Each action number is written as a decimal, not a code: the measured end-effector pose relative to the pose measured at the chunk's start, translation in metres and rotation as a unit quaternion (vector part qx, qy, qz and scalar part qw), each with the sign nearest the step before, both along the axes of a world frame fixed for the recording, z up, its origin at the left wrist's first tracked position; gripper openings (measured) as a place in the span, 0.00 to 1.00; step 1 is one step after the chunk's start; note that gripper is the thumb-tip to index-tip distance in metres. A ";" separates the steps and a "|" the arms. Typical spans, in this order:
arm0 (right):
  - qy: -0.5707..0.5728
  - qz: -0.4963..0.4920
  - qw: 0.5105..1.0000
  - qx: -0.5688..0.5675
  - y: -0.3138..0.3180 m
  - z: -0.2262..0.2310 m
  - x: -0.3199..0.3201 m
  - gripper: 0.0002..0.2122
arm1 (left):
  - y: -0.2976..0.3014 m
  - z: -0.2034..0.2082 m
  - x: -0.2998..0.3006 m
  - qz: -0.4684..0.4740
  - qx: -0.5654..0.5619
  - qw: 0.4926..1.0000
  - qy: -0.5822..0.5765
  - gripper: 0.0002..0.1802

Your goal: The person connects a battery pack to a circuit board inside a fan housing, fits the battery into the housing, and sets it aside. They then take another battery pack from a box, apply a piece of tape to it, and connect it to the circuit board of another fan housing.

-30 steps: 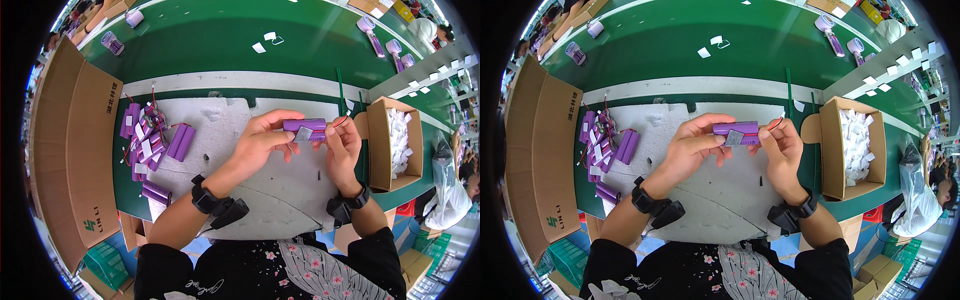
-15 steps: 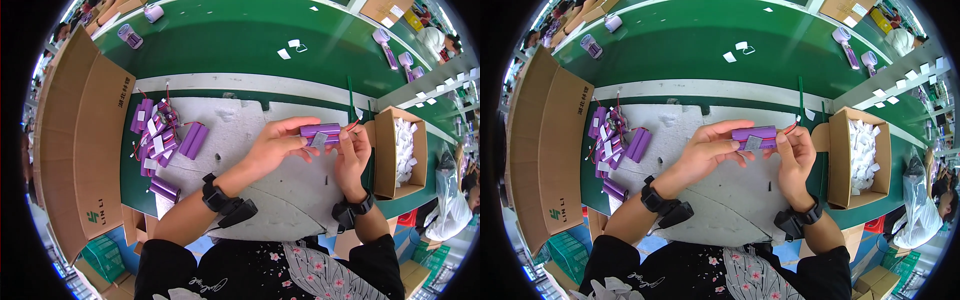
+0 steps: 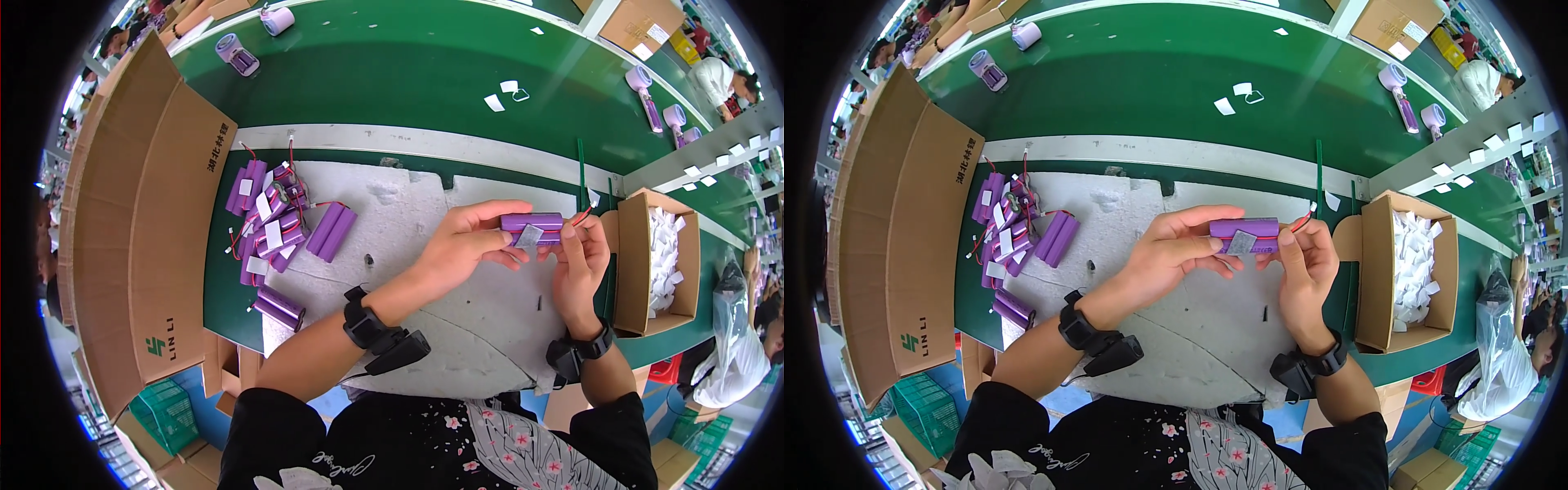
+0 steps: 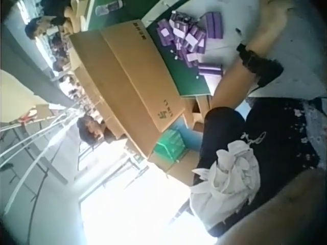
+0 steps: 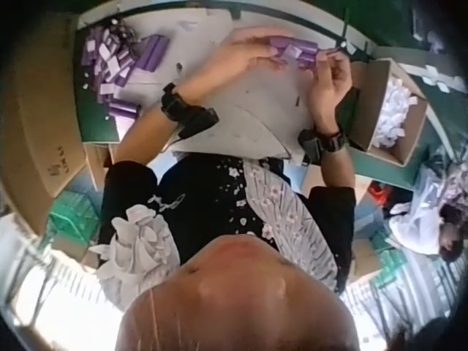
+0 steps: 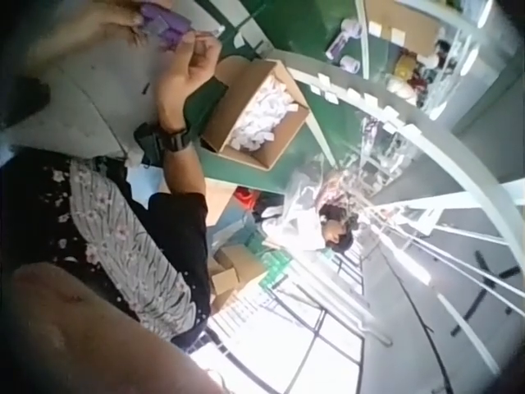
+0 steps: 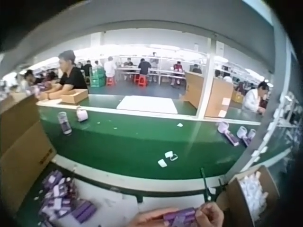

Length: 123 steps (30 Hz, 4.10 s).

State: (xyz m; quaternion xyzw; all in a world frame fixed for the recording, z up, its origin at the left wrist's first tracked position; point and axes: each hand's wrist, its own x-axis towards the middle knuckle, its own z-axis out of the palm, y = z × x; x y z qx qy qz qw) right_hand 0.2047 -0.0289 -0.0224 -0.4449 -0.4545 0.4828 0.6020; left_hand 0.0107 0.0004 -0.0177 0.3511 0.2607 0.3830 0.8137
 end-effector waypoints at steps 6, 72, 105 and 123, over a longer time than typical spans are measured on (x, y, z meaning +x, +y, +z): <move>0.028 0.014 0.999 -0.018 0.002 -0.010 0.004 0.05 | -0.001 0.001 0.001 -0.024 0.105 0.989 0.099 0.25; -0.255 0.174 0.948 -0.077 -0.001 0.009 -0.017 0.12 | -0.017 0.029 -0.034 0.046 0.387 0.796 0.464 0.39; -0.451 0.108 0.880 0.104 -0.021 0.033 -0.027 0.09 | -0.020 0.024 -0.038 -0.040 0.260 0.920 0.291 0.17; -0.488 0.154 0.848 0.139 -0.017 0.031 -0.022 0.09 | -0.028 0.027 -0.032 0.002 0.420 0.829 0.369 0.14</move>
